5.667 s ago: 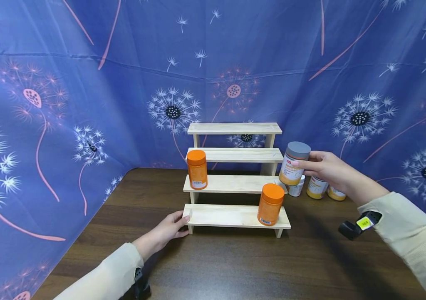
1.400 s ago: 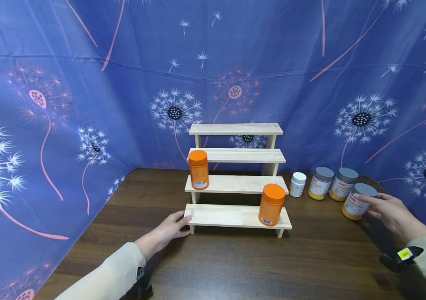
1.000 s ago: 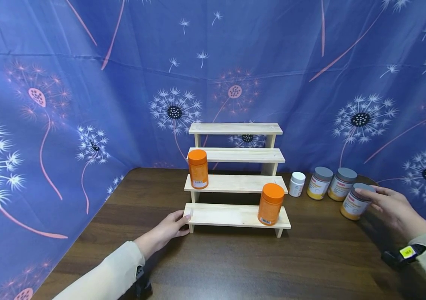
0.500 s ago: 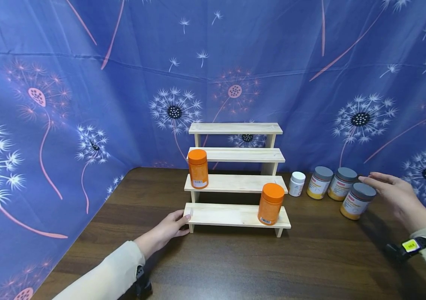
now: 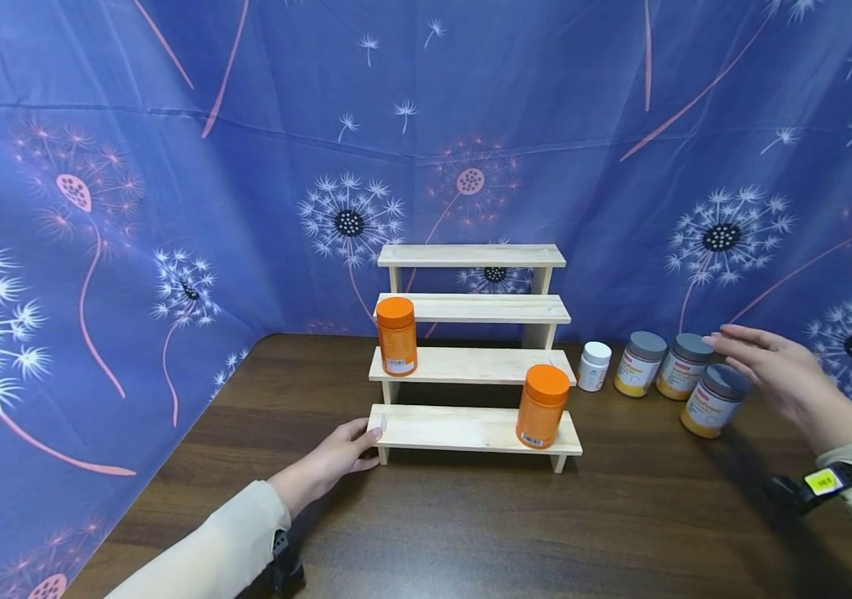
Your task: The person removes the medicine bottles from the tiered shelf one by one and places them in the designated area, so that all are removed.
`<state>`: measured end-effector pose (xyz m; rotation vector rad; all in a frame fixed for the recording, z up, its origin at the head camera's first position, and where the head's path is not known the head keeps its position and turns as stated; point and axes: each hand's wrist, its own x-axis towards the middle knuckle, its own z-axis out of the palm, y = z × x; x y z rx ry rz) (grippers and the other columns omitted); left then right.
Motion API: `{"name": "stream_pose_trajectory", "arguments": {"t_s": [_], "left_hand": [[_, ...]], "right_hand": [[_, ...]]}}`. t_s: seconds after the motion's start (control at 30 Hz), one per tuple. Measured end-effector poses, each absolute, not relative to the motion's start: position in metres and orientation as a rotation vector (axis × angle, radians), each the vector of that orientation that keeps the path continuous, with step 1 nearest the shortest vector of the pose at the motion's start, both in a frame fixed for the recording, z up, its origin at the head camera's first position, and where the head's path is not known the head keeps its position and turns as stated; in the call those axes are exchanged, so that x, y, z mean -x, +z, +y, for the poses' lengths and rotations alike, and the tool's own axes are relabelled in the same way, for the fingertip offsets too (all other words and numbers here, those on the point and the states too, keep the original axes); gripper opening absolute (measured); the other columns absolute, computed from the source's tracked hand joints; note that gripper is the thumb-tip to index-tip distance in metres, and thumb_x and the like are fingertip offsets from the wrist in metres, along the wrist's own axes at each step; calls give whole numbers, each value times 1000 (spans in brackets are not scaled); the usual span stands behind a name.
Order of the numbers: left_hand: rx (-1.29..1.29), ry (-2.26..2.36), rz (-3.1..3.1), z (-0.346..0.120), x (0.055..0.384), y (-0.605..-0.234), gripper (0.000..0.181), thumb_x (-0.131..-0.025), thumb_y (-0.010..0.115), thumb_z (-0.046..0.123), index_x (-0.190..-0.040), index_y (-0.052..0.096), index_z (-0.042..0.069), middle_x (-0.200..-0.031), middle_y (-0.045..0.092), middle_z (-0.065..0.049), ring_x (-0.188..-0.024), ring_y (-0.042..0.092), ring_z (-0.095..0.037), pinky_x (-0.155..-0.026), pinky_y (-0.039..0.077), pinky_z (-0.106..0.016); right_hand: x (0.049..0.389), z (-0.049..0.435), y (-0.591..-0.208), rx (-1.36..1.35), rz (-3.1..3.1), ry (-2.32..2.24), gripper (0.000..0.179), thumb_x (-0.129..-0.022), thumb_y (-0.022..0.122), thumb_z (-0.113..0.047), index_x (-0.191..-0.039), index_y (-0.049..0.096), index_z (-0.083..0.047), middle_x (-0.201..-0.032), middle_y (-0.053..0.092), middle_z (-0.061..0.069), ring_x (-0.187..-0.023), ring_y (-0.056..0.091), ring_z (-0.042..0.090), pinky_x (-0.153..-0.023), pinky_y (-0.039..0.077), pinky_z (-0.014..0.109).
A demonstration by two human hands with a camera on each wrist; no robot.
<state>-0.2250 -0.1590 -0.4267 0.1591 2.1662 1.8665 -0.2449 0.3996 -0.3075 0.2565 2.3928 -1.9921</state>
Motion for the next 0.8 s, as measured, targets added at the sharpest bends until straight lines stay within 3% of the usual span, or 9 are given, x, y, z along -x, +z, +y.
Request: {"name": "stream_pose_trajectory", "arguments": {"t_s": [0.1,0.17,0.23,0.3,0.4,0.5,0.63,0.7,0.8], "left_hand": [[-154,1865,2172,-159,224,-425,44,-104,42,12,-138,34,-15,-126,52,-28,-116,53,-28,-99,54,-43],[-148,1864,2175,-158,224,-424,44,-104,42,11,-138,35,-15,-126,52,-27,-116,53,-28,-98,54,-43],[-143,1862,2177,-158,224,-424,43,-104,42,11,-138,36,-15,-126,52,-27,-116,54,-28,-98,54,-43],[-149,1866,2172,-159,224,-426,43,-104,43,11,-138,36,-14,-125,53,-27,-115,54,-28,-98,54,-43],[-201,1875,2161,-161,224,-427,46,-103,45,15,-136,37,-15,-124,53,-26,-113,55,-26,-97,54,-42],[-271,1886,2149,-163,224,-427,52,-102,48,21,-135,36,-16,-121,55,-25,-110,57,-21,-95,56,-39],[-268,1883,2154,-162,224,-427,53,-103,48,21,-137,34,-16,-124,53,-26,-113,55,-23,-96,55,-39],[-215,1881,2160,-161,224,-427,50,-103,46,17,-139,34,-15,-127,52,-27,-117,53,-27,-98,54,-41],[-172,1876,2171,-159,224,-426,46,-104,42,12,-140,33,-15,-128,51,-28,-119,52,-29,-99,53,-43]], "right_hand": [[247,393,-303,-209,2457,-1893,75,-93,60,-43,-152,14,-31,-132,42,-29,-103,45,-23,-124,5,40],[247,389,-301,-188,2523,-1793,83,-95,56,-46,-156,5,-22,-153,26,-20,-114,41,-20,-124,7,45],[247,384,-299,-174,2551,-1729,86,-95,54,-48,-156,2,-15,-160,13,-9,-132,35,-9,-123,7,48],[247,379,-296,-156,2567,-1686,88,-96,53,-49,-155,1,-10,-158,19,-15,-140,27,-3,-123,8,51],[248,371,-293,-146,2542,-1686,90,-93,57,-50,-156,5,-12,-128,42,-34,-147,18,14,-123,5,53],[248,362,-289,-123,2525,-1698,77,-92,60,-49,-153,19,-26,-98,47,-42,-145,25,10,-122,3,55],[248,349,-286,-62,2521,-1700,60,-93,59,-46,-143,30,-28,-93,54,-44,-125,42,-7,-122,10,54],[248,341,-284,-31,2521,-1686,66,-94,58,-45,-148,27,-23,-93,53,-44,-132,41,0,-121,14,54],[247,328,-281,20,2518,-1656,79,-96,56,-44,-155,16,-12,-96,52,-44,-147,23,22,-121,17,55]]}}
